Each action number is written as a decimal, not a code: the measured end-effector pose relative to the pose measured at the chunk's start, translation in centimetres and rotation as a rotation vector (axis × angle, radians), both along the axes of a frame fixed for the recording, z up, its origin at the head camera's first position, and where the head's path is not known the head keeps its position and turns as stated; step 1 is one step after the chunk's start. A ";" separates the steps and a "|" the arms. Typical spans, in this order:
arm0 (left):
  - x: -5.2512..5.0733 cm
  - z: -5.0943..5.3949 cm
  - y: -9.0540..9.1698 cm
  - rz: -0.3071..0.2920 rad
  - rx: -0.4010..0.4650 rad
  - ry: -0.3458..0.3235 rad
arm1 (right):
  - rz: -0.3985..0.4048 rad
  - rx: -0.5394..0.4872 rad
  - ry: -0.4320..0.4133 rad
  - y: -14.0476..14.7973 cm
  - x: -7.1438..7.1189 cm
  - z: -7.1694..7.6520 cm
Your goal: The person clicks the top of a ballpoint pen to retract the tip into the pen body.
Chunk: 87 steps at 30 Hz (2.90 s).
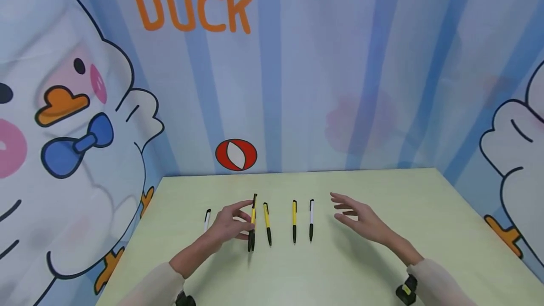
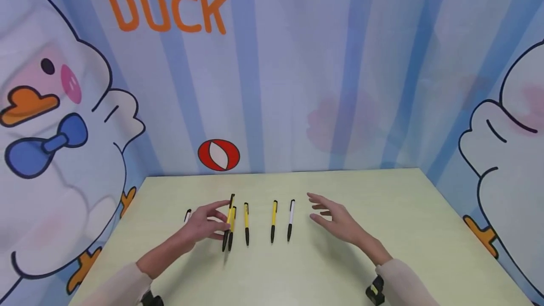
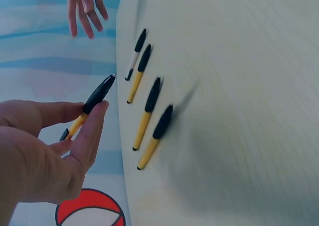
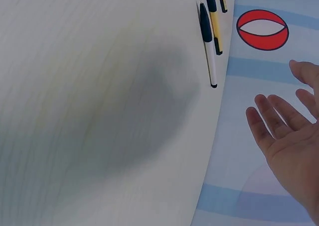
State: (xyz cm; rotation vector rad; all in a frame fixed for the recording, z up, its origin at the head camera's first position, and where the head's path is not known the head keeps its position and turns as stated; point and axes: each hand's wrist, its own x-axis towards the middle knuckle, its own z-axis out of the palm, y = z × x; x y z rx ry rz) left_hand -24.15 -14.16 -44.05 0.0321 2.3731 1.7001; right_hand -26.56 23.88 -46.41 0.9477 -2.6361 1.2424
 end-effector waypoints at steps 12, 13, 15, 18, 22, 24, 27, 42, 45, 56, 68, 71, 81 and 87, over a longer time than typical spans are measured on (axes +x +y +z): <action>0.4 0.2 3.5 -0.055 0.142 -0.021 | 0.063 0.005 -0.055 -3.5 0.1 1.1; 0.5 0.1 3.8 -0.064 0.154 -0.016 | 0.069 0.005 -0.061 -4.0 0.2 1.3; 0.7 0.1 4.4 -0.078 0.174 -0.007 | 0.081 -0.001 -0.079 -4.9 0.5 1.5; 0.7 0.4 5.2 -0.102 0.197 0.003 | 0.090 -0.004 -0.085 -6.0 0.7 1.9; 0.9 0.6 5.9 -0.123 0.226 -0.005 | 0.131 -0.015 -0.089 -7.3 1.0 2.2; 1.2 0.7 6.1 -0.132 0.239 -0.007 | 0.163 -0.031 -0.106 -7.8 1.1 2.2; 1.7 0.9 6.3 -0.146 0.250 -0.010 | 0.203 -0.053 -0.131 -8.3 1.4 2.4; 2.3 1.1 7.2 -0.154 0.312 -0.005 | 0.219 -0.052 -0.096 -8.9 2.1 2.4; 1.9 1.2 7.4 -0.147 0.329 0.001 | 0.199 -0.069 -0.061 -8.9 1.9 2.6; 1.3 0.8 7.1 -0.140 0.340 -0.034 | 0.178 -0.058 -0.106 -9.2 2.0 2.6; 0.8 0.8 5.3 -0.090 0.273 -0.047 | 0.100 -0.032 -0.115 -7.8 1.4 1.6; 0.6 0.7 4.5 -0.079 0.273 -0.049 | 0.075 -0.021 -0.105 -7.0 1.4 1.4; -0.5 0.8 0.8 0.010 0.214 -0.034 | 0.038 -0.032 -0.069 -4.5 1.5 1.1; -1.1 0.2 -1.1 0.108 0.143 -0.060 | 0.023 -0.041 -0.071 -3.3 1.4 0.5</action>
